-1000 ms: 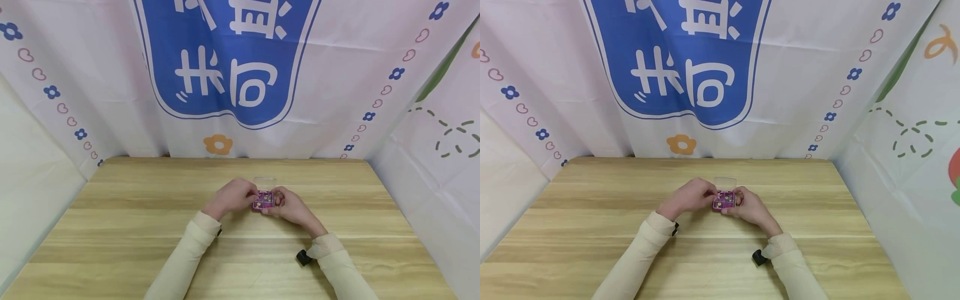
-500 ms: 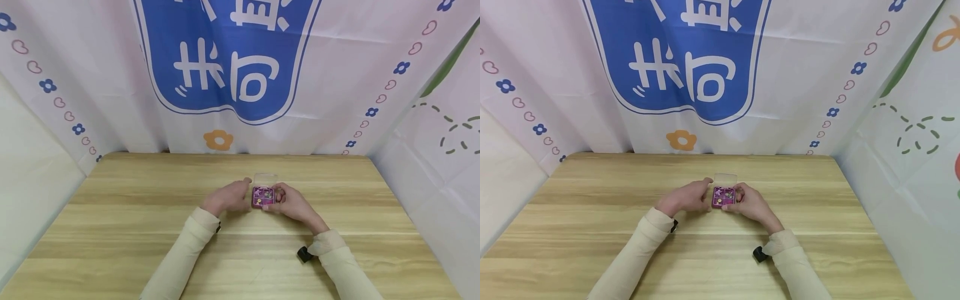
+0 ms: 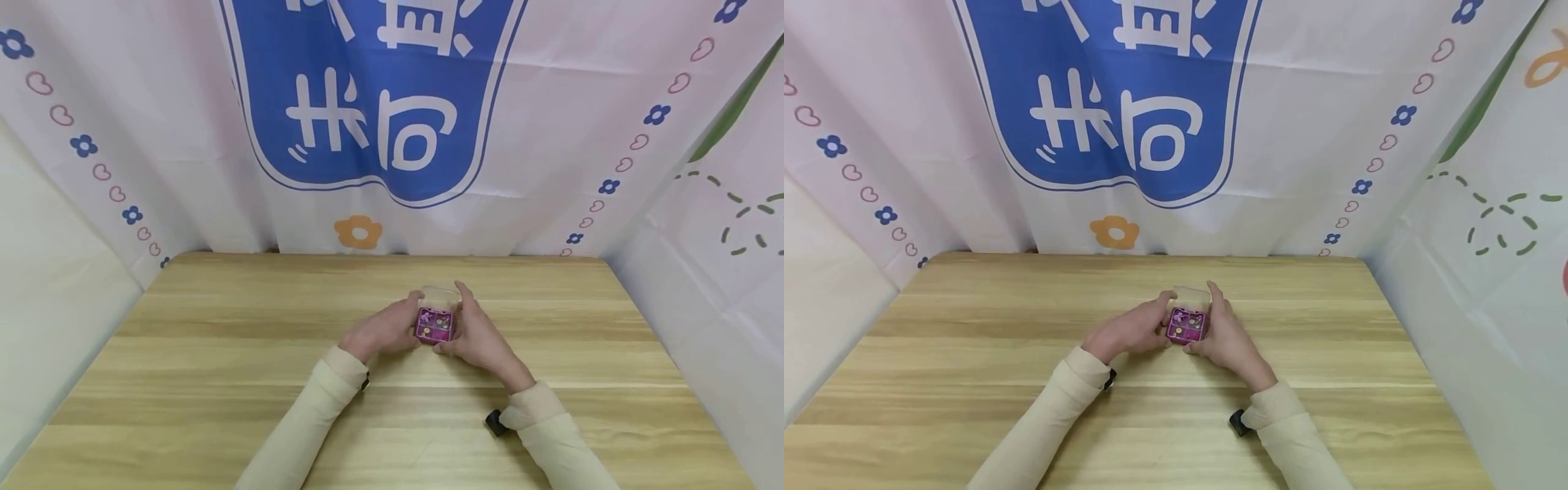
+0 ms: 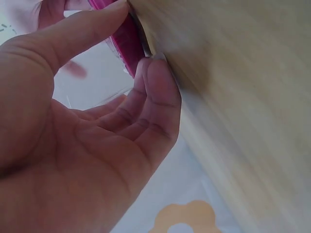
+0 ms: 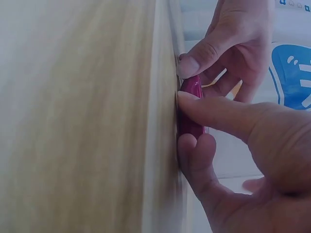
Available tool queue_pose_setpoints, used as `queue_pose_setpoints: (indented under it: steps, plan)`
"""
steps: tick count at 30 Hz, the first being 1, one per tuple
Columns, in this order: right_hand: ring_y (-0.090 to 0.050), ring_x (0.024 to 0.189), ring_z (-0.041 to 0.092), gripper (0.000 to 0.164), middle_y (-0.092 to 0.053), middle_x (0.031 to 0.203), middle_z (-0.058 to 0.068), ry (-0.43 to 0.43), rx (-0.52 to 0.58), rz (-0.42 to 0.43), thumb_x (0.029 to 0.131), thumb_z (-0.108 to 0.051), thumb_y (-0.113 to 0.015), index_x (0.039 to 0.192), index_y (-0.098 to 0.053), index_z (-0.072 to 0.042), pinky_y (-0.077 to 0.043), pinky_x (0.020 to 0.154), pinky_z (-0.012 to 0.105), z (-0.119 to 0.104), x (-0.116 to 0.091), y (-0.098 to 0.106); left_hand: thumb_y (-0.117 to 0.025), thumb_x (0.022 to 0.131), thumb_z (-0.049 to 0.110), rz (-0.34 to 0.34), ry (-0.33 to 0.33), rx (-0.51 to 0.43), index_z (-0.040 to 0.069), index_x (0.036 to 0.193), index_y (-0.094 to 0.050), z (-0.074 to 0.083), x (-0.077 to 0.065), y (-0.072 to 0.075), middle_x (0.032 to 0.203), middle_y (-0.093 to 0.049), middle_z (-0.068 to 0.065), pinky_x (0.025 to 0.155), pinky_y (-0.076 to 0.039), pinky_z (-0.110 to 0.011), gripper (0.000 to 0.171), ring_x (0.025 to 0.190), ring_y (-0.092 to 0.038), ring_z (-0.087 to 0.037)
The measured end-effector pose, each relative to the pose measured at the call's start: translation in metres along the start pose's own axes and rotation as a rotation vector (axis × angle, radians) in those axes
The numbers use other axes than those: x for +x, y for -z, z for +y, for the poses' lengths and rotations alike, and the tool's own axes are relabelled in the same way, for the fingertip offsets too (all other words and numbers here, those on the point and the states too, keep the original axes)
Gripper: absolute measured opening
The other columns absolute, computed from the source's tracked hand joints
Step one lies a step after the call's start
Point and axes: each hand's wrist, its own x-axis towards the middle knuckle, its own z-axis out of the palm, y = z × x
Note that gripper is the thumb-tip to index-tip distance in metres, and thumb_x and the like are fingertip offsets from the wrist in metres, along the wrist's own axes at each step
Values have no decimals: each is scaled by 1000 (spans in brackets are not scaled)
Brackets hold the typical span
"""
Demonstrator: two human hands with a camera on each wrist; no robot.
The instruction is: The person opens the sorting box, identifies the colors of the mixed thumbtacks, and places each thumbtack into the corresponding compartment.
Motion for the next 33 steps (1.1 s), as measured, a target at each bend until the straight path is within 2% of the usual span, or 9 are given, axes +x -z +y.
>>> queue_pose_setpoints:
  steps: [3,7,16,21,25,27,30,33]
  plan:
    - [-59,68,19,123,-55,116,16,35,9,-9,56,-8,-89,148,-9,-21,-55,63,39,1,0,-2,-75,77,8,-5,9,-21,-3,141,-22,-1,-2,-1,104,-62,-12,69,-53,-26,84,81,-58,-13]
    - [-60,59,17,111,-56,112,17,55,63,-28,58,-4,-87,143,-19,-23,-55,49,34,2,-1,-6,-76,75,7,-12,30,-32,-2,140,-24,-3,-4,-1,99,-62,-11,61,-52,-23,84,73,-57,-11]
    - [-62,57,16,94,-56,112,19,107,115,-35,63,-4,-86,135,-29,-23,-56,46,31,1,-4,-4,-75,73,3,-33,-32,-122,-2,138,-27,-9,-8,5,81,-62,-4,57,-53,-25,80,64,-58,-12]
    - [-62,60,16,73,-56,116,16,149,102,-9,67,-6,-83,126,-41,-18,-55,49,31,1,-5,0,-72,78,4,-31,-46,-207,0,136,-30,-12,-8,8,88,-64,-5,64,-54,-27,72,72,-60,-11]
    - [-64,66,17,58,-55,114,14,164,125,16,72,-8,-81,119,-48,-12,-57,52,32,-1,-5,2,-74,80,11,-28,-43,-378,7,132,-35,-16,-7,10,98,-61,-10,72,-55,-32,66,80,-62,-16]
    - [-64,65,17,54,-55,109,14,179,121,30,73,-8,-80,118,-50,-10,-56,52,31,0,-5,3,-73,82,15,-38,-25,-530,9,130,-38,-17,-6,10,101,-58,-15,75,-55,-38,59,83,-63,-21]
    - [-62,66,14,53,-53,108,12,199,107,55,73,-9,-80,118,-51,-9,-57,53,29,-1,-3,5,-66,89,19,-22,35,-742,8,132,-37,-15,-4,10,104,-55,-21,80,-54,-45,53,85,-64,-28]
    - [-62,68,13,54,-49,113,10,204,114,69,73,-11,-81,118,-51,-9,-57,54,29,-2,-2,6,-59,94,18,26,94,-862,5,135,-36,-12,-1,11,104,-56,-22,83,-52,-48,50,84,-65,-30]
